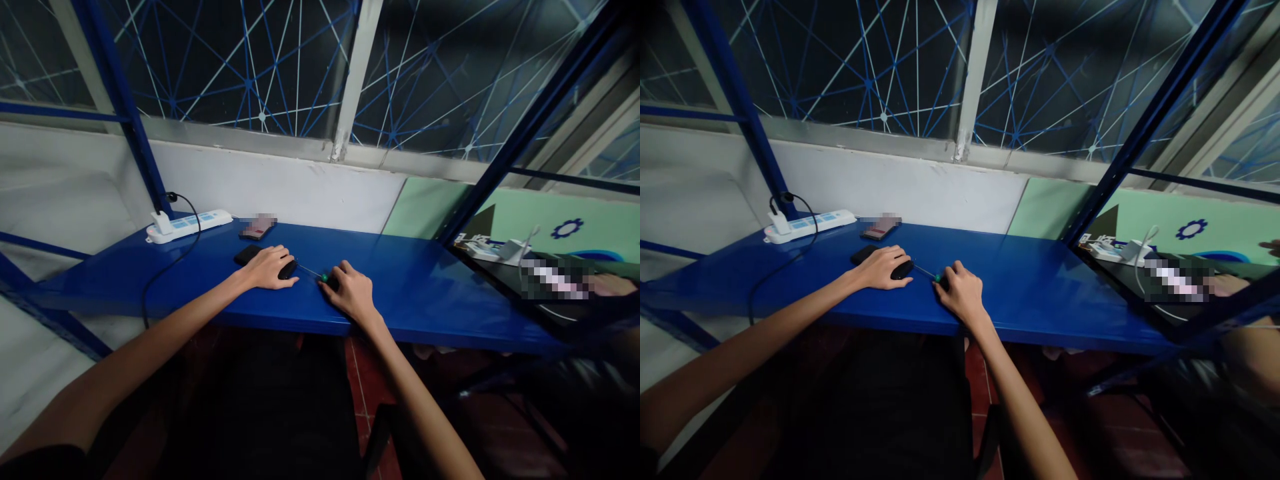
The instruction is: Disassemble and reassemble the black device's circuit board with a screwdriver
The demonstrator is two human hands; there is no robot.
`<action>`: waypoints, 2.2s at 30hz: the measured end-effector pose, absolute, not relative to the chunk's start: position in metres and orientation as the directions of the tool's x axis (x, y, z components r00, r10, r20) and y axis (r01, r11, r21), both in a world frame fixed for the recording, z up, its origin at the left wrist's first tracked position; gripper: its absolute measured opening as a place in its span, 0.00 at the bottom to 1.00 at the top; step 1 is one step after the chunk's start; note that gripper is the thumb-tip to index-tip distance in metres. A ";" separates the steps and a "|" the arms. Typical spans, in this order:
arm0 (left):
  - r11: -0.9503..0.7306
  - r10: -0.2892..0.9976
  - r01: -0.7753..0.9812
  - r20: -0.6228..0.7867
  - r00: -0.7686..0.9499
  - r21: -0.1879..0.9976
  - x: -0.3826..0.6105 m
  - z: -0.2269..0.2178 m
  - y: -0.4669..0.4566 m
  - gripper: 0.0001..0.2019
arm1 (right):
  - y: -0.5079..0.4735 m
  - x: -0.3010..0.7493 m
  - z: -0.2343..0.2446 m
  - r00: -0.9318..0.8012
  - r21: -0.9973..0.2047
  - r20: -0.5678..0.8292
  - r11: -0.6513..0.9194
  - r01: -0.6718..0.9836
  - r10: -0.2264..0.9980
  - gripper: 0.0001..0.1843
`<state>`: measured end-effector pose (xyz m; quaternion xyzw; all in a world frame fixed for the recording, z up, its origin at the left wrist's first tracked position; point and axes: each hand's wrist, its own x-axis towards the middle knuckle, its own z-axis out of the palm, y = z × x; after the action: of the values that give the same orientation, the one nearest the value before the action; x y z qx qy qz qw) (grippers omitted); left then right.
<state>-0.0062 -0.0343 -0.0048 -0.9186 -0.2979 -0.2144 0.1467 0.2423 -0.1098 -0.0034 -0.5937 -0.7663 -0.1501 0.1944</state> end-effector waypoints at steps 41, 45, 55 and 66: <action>-0.772 0.474 0.611 0.481 0.738 -0.177 -0.006 -0.005 -0.034 0.26 | -0.105 0.246 -0.003 -0.121 -0.175 0.428 0.214 0.961 0.896 0.23; -0.772 0.476 0.611 0.479 0.738 -0.175 -0.006 -0.005 -0.033 0.27 | -0.105 0.250 -0.005 -0.132 -0.212 0.458 0.252 0.944 0.879 0.22; -0.773 0.467 0.609 0.490 0.737 -0.179 -0.007 -0.008 -0.030 0.27 | -0.103 0.250 -0.005 -0.137 -0.185 0.454 0.244 0.952 0.880 0.20; -0.768 0.484 0.618 0.476 0.734 -0.171 -0.007 -0.008 -0.031 0.27 | -0.105 0.247 -0.002 -0.149 -0.153 0.399 0.226 0.962 0.905 0.22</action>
<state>-0.0066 -0.0305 -0.0076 -0.9171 -0.3004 -0.2068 0.1612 0.2472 -0.1050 -0.0017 -0.6183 -0.7548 -0.0690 0.2076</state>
